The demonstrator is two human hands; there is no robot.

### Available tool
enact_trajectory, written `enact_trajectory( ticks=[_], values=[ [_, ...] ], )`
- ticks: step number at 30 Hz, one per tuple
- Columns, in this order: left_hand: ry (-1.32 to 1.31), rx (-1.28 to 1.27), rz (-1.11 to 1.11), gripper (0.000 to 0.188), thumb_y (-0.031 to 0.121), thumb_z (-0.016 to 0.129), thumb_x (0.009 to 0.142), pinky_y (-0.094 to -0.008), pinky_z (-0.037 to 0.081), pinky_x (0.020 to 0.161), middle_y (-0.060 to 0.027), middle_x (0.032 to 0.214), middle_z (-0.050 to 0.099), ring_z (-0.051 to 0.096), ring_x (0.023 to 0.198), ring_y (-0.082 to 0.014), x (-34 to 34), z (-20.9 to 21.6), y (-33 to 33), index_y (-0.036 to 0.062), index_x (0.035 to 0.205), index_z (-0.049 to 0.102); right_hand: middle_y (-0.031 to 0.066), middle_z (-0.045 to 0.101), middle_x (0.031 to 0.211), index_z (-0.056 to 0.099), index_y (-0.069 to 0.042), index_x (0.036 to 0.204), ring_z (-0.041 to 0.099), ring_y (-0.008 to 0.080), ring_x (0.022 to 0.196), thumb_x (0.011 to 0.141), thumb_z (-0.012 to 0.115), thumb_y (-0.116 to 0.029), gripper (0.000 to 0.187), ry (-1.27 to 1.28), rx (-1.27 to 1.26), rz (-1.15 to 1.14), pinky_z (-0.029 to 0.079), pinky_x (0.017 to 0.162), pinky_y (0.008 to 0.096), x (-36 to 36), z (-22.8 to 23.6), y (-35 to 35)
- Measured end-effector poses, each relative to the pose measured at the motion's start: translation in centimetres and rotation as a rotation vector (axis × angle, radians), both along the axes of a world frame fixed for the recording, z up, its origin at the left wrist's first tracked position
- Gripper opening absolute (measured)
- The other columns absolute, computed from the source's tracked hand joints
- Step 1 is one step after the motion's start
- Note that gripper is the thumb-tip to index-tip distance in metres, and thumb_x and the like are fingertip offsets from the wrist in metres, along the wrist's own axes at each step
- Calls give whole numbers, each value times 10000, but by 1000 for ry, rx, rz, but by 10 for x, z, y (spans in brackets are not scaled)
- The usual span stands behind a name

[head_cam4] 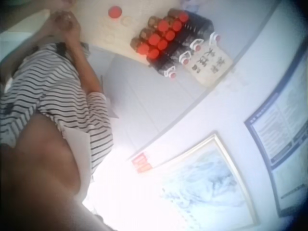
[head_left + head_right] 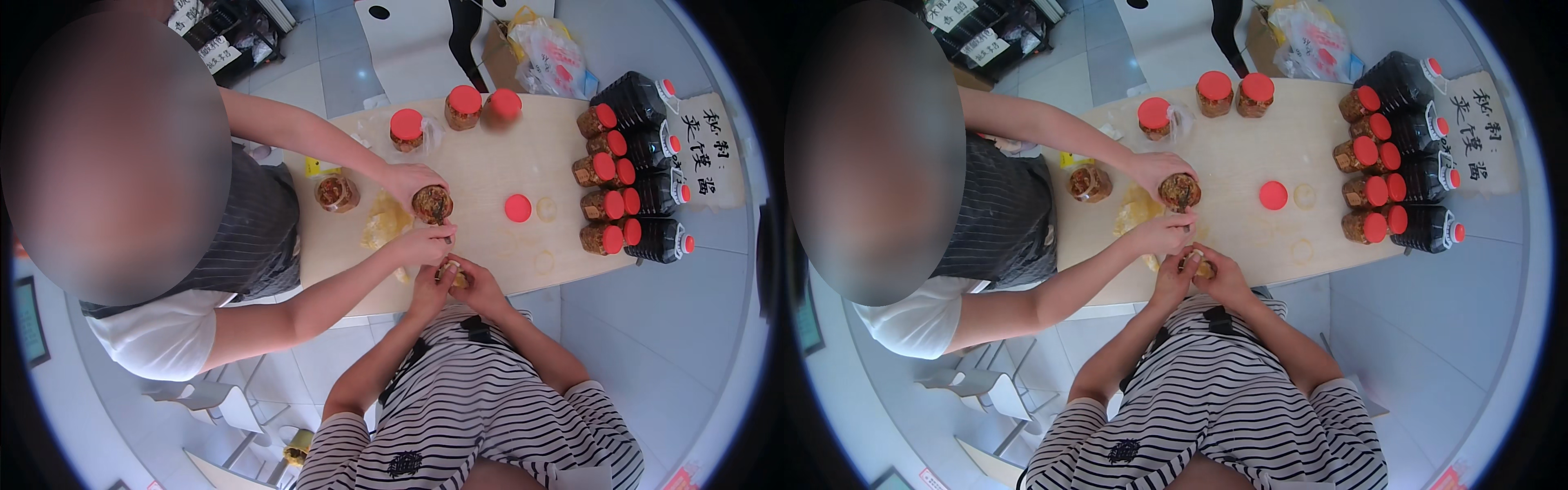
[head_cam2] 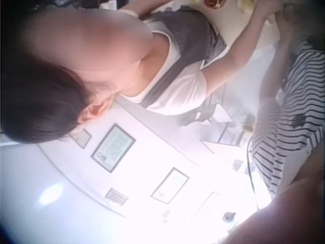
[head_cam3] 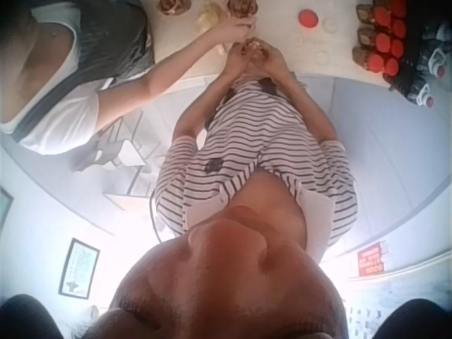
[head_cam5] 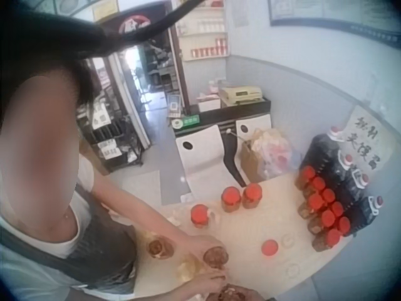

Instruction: The person fills small glass jars with a chunky reddish-brown food substance using a spoon. They work alongside another person at a table, filling jars, placing lids on them, and arranging the finished jars in rows.

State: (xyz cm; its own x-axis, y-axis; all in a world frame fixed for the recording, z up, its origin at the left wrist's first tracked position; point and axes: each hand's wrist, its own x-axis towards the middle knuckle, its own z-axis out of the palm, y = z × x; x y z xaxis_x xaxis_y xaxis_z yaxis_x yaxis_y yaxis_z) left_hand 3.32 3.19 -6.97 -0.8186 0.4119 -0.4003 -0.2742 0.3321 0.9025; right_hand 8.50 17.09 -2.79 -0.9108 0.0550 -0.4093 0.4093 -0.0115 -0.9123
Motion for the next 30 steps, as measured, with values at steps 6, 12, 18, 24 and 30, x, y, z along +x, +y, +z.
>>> enact_trajectory(
  ticks=[6,12,18,24,30],
  values=[
    [100,73,25,319,258,617,984,-299,496,765,-105,1029,627,595,885,-158,4,-20,-1,15,1189,638,76,622,1259,447,4,1453,578,128,1140,841,629,50,640,0,-23,23,467,985,278,0,-7,0],
    [31,69,16,338,248,610,989,-300,500,761,-86,1033,652,606,921,-152,1,-4,-1,1,1218,614,54,633,1188,466,-6,1440,581,111,1071,836,636,30,628,-40,27,45,473,941,270,-3,1,0],
    [-144,-1,-40,460,236,612,984,-357,481,966,-190,1266,630,608,1175,-266,-3,1,-3,-14,1359,518,65,646,1139,540,-2,1331,591,113,1029,842,636,13,498,-79,80,48,476,921,278,-4,6,-1],
    [207,79,-70,514,215,599,990,-357,384,1087,-137,1434,517,476,1347,-247,-2,-5,-2,39,1450,452,80,664,1115,568,-7,1278,605,129,1036,845,637,8,438,-24,68,-1,484,931,295,-3,-3,-4],
    [-3,118,-127,584,238,597,995,-350,339,1132,-129,1508,434,406,1402,-235,-8,7,-4,49,1499,371,91,667,1128,570,-5,1265,617,144,1049,840,641,11,431,-74,107,41,489,937,305,-5,2,-3]
  ],
)
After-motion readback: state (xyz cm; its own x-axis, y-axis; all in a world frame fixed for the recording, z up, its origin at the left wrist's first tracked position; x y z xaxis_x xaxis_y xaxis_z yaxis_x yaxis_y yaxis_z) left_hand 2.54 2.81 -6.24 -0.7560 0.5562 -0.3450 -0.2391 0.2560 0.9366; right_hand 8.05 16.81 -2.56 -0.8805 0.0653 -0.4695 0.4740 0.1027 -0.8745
